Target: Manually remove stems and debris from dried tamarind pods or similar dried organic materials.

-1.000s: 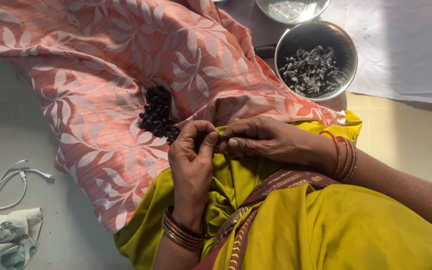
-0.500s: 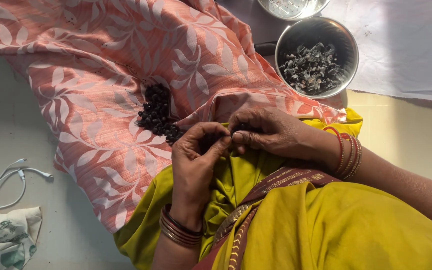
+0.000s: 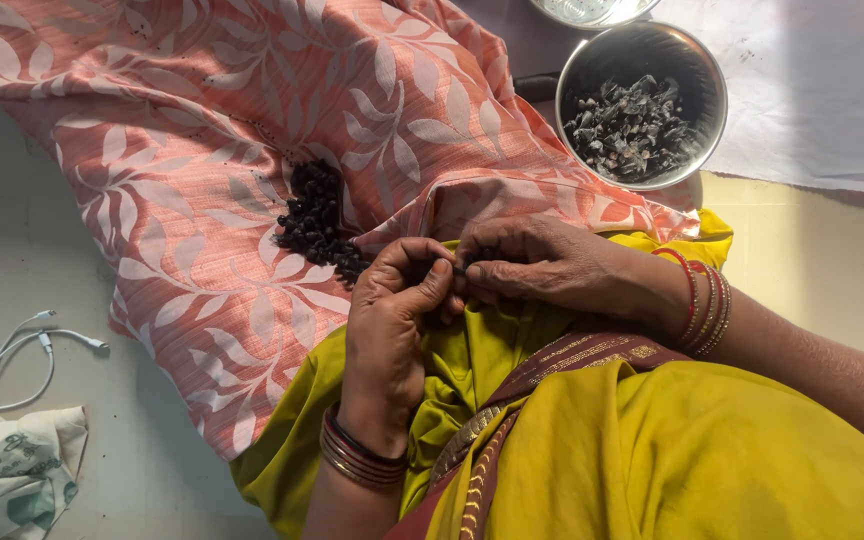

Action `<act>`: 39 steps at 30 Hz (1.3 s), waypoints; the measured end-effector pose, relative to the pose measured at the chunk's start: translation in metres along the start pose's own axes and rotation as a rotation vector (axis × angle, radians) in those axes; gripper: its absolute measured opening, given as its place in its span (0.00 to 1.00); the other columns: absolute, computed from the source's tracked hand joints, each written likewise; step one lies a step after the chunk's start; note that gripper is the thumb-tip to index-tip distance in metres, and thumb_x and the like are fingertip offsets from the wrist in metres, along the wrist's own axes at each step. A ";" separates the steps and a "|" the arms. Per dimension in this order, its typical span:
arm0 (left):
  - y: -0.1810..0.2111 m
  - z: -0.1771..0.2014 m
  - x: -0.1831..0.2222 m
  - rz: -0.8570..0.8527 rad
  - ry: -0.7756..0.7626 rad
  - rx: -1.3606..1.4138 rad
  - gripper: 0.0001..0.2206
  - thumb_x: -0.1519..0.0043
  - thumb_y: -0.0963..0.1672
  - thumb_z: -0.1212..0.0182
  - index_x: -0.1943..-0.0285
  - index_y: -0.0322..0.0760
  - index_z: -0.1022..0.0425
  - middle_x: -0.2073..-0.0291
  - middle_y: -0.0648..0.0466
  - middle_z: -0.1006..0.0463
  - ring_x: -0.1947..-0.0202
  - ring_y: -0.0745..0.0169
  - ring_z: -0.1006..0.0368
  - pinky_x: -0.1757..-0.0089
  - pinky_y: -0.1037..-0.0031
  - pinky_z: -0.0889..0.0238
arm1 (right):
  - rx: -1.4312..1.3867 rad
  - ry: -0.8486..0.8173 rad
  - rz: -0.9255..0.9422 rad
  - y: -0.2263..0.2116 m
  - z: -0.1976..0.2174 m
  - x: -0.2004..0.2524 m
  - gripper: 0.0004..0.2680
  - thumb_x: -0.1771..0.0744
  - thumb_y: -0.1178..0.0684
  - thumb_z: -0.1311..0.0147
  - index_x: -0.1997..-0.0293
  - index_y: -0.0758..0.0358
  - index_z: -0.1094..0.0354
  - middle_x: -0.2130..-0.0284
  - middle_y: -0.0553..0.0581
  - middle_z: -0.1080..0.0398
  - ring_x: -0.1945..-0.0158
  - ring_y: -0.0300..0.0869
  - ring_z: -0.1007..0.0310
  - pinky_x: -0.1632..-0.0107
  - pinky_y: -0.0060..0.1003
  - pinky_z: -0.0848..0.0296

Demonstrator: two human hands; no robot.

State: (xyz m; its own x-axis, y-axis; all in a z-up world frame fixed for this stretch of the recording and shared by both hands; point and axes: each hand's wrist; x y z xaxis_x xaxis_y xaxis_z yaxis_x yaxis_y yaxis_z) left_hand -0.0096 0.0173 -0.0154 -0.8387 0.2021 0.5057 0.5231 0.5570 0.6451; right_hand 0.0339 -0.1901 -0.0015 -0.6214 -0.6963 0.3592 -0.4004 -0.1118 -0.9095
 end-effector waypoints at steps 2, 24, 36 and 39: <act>-0.002 -0.005 0.002 -0.084 0.021 -0.135 0.02 0.35 0.38 0.38 0.57 0.31 0.24 0.68 0.54 0.22 0.69 0.69 0.29 0.64 0.79 0.34 | 0.031 -0.007 -0.002 0.003 0.001 -0.001 0.10 0.30 0.50 0.50 0.50 0.65 0.28 0.65 0.47 0.30 0.62 0.31 0.34 0.60 0.28 0.32; 0.002 -0.010 -0.001 -0.056 0.010 -0.056 0.02 0.36 0.36 0.40 0.58 0.31 0.24 0.70 0.53 0.21 0.70 0.68 0.26 0.63 0.78 0.32 | 0.067 -0.069 0.148 0.017 0.008 -0.008 0.09 0.30 0.56 0.52 0.51 0.69 0.28 0.63 0.49 0.28 0.57 0.33 0.32 0.50 0.30 0.30; 0.023 -0.026 0.011 -0.694 0.072 -1.146 0.06 0.41 0.38 0.34 0.56 0.36 0.20 0.62 0.54 0.18 0.61 0.65 0.19 0.57 0.75 0.27 | 0.013 0.084 0.045 0.003 0.007 0.000 0.11 0.29 0.49 0.52 0.49 0.67 0.29 0.65 0.47 0.31 0.61 0.31 0.35 0.57 0.28 0.32; 0.025 -0.036 0.017 -0.795 0.036 -1.286 0.09 0.40 0.37 0.32 0.53 0.33 0.22 0.56 0.47 0.21 0.55 0.55 0.22 0.55 0.70 0.28 | -0.092 0.078 0.049 0.011 0.006 -0.002 0.11 0.28 0.47 0.52 0.50 0.66 0.31 0.69 0.47 0.34 0.65 0.31 0.38 0.62 0.28 0.36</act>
State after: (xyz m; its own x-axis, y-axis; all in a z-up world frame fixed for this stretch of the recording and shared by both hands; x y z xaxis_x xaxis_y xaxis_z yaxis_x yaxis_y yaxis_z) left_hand -0.0053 0.0051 0.0297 -0.9646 0.1668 -0.2041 -0.2631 -0.5583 0.7868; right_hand 0.0348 -0.1947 -0.0136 -0.6908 -0.6418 0.3330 -0.4261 -0.0106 -0.9046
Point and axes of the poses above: each hand's wrist, its own x-axis away from the middle knuckle, its own z-axis out of the back of the hand, y = z × x
